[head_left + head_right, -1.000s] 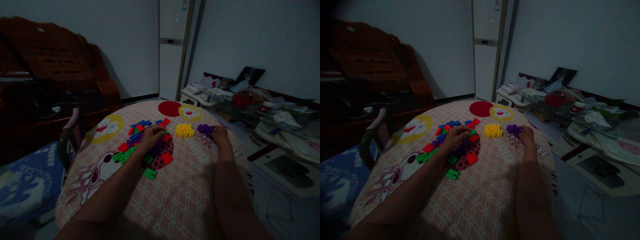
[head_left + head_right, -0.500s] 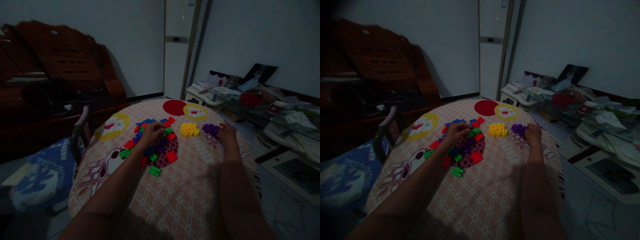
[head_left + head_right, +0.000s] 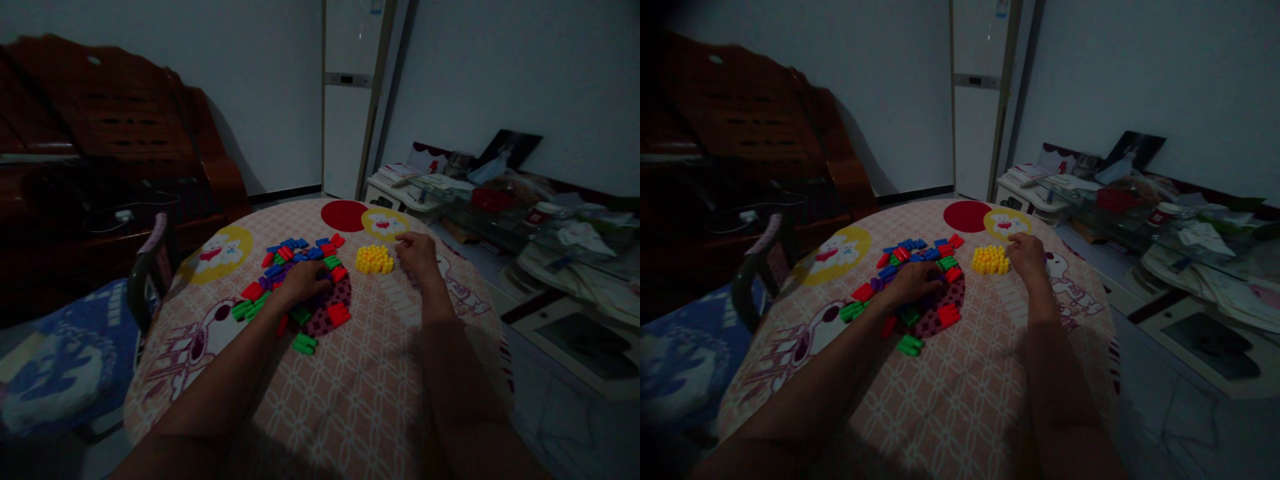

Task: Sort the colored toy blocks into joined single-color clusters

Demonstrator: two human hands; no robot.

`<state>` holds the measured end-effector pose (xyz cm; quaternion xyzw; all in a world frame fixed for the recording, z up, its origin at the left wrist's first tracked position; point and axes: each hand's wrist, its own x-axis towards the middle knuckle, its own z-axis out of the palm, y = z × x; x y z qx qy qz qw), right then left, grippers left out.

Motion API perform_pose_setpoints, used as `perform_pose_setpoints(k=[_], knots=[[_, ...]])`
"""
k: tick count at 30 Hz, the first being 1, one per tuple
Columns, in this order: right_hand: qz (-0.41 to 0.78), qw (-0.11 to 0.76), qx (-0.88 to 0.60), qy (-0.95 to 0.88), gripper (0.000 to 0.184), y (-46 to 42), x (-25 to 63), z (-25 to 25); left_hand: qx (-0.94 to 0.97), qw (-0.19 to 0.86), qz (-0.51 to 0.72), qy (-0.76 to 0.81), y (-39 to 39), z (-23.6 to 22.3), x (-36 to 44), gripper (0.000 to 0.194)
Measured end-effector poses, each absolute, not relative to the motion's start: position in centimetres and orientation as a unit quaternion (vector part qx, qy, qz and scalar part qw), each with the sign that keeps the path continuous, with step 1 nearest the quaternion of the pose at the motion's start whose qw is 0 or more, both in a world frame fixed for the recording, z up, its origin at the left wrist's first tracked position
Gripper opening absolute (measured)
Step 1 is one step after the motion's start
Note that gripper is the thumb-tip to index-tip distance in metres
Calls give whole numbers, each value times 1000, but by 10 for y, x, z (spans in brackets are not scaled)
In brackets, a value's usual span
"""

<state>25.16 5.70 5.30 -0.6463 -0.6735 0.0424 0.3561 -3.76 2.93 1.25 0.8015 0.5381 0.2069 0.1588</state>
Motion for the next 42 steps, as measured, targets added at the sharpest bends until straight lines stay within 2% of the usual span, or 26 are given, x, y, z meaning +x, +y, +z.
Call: perform_pose_setpoints(k=[3, 5, 8, 11, 16, 19, 25, 27, 32, 35, 39, 42], knots=[[197, 348, -544, -737, 29, 48, 217, 53, 783, 244, 287, 495, 28, 18, -33, 24], [253, 322, -477, -777, 24, 40, 195, 53, 758, 299, 342, 468, 27, 19, -30, 26], [270, 289, -421, -816, 14, 29, 173, 55, 721, 371, 396, 431, 27, 17, -27, 27], [259, 287, -426, -818, 9, 25, 167, 55, 679, 429, 436, 405, 29, 14, -25, 31], [299, 319, -426, -792, 18, 28, 170, 51, 632, 492, 472, 368, 29, 14, -21, 34], [344, 349, -428, -759, 17, 30, 171, 49, 618, 516, 473, 357, 28, 14, -19, 33], [428, 373, -446, -692, 23, 28, 174, 53, 613, 514, 478, 364, 28, 12, -20, 34], [422, 365, -431, -710, 20, 29, 176, 54, 620, 511, 470, 366, 28, 13, -20, 34], [311, 324, -422, -787, 8, 34, 178, 53, 655, 463, 453, 389, 24, 18, -18, 32], [304, 299, -435, -793, 2, 33, 176, 53, 659, 458, 458, 383, 23, 19, -17, 31], [336, 282, -459, -773, 10, 32, 186, 58, 651, 470, 467, 371, 23, 17, -16, 32], [264, 294, -517, -759, 10, 36, 215, 64, 649, 466, 468, 378, 25, 15, -18, 34]])
